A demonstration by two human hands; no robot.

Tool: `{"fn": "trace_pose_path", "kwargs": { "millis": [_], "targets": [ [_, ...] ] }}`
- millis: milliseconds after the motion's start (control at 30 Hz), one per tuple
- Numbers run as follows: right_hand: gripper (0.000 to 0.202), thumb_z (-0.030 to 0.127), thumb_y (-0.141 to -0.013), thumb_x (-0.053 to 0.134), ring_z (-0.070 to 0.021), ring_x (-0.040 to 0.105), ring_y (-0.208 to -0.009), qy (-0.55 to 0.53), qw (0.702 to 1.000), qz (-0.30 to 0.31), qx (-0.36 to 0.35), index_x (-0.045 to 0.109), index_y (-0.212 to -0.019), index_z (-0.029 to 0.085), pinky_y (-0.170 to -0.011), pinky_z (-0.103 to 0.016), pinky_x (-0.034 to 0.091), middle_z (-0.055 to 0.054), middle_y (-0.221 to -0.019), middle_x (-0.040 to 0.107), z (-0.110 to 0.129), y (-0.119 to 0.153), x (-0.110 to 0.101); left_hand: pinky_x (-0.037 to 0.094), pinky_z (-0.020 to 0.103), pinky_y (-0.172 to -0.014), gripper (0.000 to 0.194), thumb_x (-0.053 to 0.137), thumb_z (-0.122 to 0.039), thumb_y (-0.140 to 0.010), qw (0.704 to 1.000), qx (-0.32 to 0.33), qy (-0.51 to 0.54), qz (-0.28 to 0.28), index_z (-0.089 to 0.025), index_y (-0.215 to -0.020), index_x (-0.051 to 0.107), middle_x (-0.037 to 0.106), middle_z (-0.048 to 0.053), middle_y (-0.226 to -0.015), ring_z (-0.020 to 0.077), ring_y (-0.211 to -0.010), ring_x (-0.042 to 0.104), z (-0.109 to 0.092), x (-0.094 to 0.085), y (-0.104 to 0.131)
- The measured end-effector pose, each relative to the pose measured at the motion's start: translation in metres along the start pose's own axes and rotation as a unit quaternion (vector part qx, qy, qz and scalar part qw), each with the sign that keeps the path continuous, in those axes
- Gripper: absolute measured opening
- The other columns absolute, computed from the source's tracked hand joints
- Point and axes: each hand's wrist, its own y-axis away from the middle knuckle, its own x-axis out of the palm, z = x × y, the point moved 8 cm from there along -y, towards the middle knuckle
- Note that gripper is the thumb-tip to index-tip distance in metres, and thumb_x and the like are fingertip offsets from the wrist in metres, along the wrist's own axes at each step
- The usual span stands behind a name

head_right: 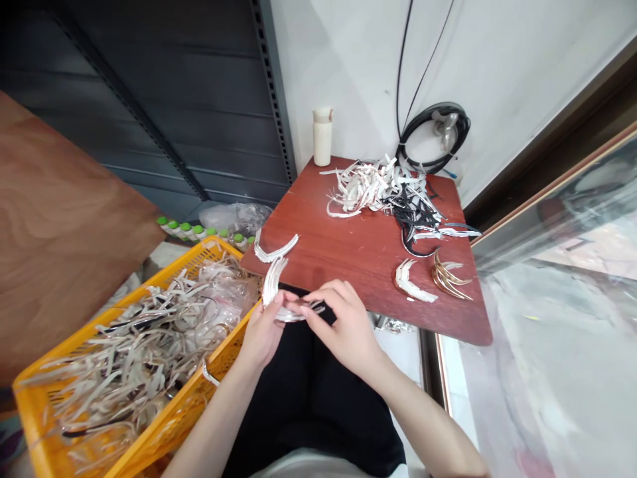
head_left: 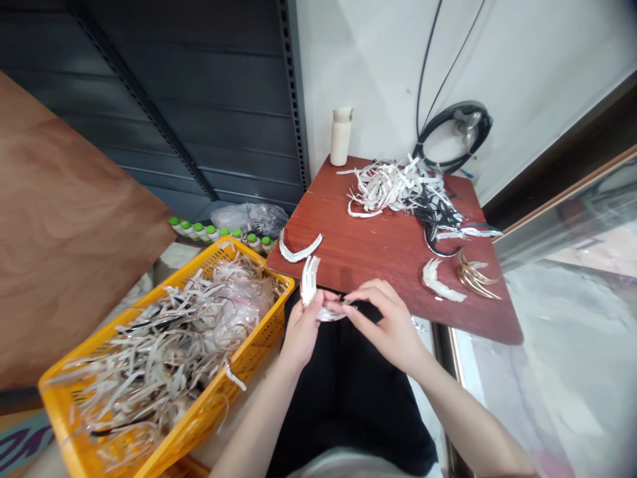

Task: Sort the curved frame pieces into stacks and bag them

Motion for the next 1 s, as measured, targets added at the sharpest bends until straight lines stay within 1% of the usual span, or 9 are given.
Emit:
{"fn": "trace_pose_path", "kwargs": {
  "millis": [100,167,267,333,467,633,767,867,1000],
  "targets": [
    [0.023,0.043,-0.085,0.070,-0.0203,0.058,-0.079,-0.143,0.982,0.017,0.120,0.071,-0.103,0.028,-0.075,-0.036,0.047,-0.003,-0.083,0.063,-0.022,-0.001,0.007,0.051,0.037,-0.086,0.036,0.060,-0.049,-0.090,0.997,-0.021,0.020,0.074,-0.017,-0.074,0.064,0.058,-0.001,-0.047,0.0176,-0.063,0.064,-0.006,0.005,0.013],
    [0.030,0.048,-0.083,0.071,-0.0158,0.056,-0.066,-0.277,0.941,0.075,0.179,0.072,-0.103,0.025,-0.065,-0.031,0.046,0.001,-0.073,0.061,-0.027,0.000,0.028,0.051,0.038,-0.086,0.037,0.058,-0.048,-0.092,0.991,-0.038,0.030,0.126,-0.017,-0.073,0.063,0.053,-0.002,-0.041,0.0160,-0.058,0.061,-0.007,0.013,0.023],
    [0.029,0.048,-0.082,0.072,-0.0113,0.050,-0.051,-0.429,0.869,0.135,0.206,0.072,-0.092,0.021,-0.050,-0.026,0.041,0.003,-0.063,0.058,-0.019,0.001,0.056,0.052,0.037,-0.079,0.036,0.055,-0.047,-0.094,0.981,-0.055,0.044,0.179,-0.016,-0.078,0.064,0.051,-0.004,-0.040,0.0148,-0.052,0.058,-0.004,0.022,0.036],
    [0.026,0.046,-0.083,0.072,-0.0097,0.048,-0.049,-0.462,0.851,0.130,0.215,0.071,-0.081,0.019,-0.046,-0.024,0.038,0.003,-0.063,0.060,-0.016,0.002,0.064,0.052,0.035,-0.073,0.033,0.055,-0.047,-0.094,0.982,-0.047,0.050,0.178,-0.016,-0.086,0.062,0.051,-0.005,-0.041,0.0139,-0.049,0.057,-0.004,0.022,0.039],
    [0.026,0.041,-0.076,0.080,-0.0089,0.052,-0.056,-0.449,0.855,0.096,0.242,0.071,-0.073,0.017,-0.051,-0.022,0.039,-0.001,-0.071,0.068,-0.024,0.002,0.064,0.050,0.029,-0.064,0.028,0.058,-0.046,-0.093,0.991,-0.012,0.037,0.125,-0.018,-0.097,0.055,0.051,-0.008,-0.049,0.0108,-0.046,0.054,-0.007,0.011,0.040],
    [0.027,0.043,-0.072,0.082,-0.0101,0.053,-0.054,-0.438,0.860,0.086,0.248,0.070,-0.073,0.018,-0.048,-0.022,0.037,-0.001,-0.068,0.068,-0.027,-0.001,0.060,0.047,0.026,-0.060,0.025,0.057,-0.043,-0.095,0.994,-0.008,0.026,0.108,-0.018,-0.097,0.053,0.045,-0.010,-0.054,0.0074,-0.045,0.050,-0.004,0.008,0.040],
    [0.026,0.041,-0.069,0.084,-0.0125,0.056,-0.056,-0.418,0.873,0.034,0.247,0.069,-0.071,0.020,-0.049,-0.025,0.042,-0.001,-0.066,0.068,-0.026,0.001,0.053,0.043,0.023,-0.057,0.024,0.059,-0.042,-0.094,0.997,0.007,0.055,0.059,-0.020,-0.100,0.050,0.042,-0.011,-0.055,0.0055,-0.044,0.044,-0.004,0.006,0.038],
    [0.021,0.038,-0.070,0.083,-0.0134,0.059,-0.058,-0.418,0.880,0.004,0.227,0.071,-0.076,0.023,-0.051,-0.026,0.045,0.000,-0.069,0.068,-0.022,0.005,0.048,0.040,0.022,-0.055,0.026,0.062,-0.043,-0.092,0.997,0.020,0.066,0.029,-0.021,-0.099,0.050,0.042,-0.012,-0.054,0.0049,-0.044,0.041,-0.006,0.005,0.039],
    [0.021,0.037,-0.071,0.083,-0.0127,0.058,-0.058,-0.425,0.878,0.000,0.222,0.070,-0.082,0.024,-0.053,-0.026,0.047,0.002,-0.069,0.067,-0.022,0.009,0.047,0.039,0.021,-0.054,0.028,0.065,-0.044,-0.090,0.998,0.023,0.065,0.012,-0.021,-0.096,0.049,0.042,-0.012,-0.052,0.0046,-0.043,0.038,-0.006,0.004,0.040]
  ]
}}
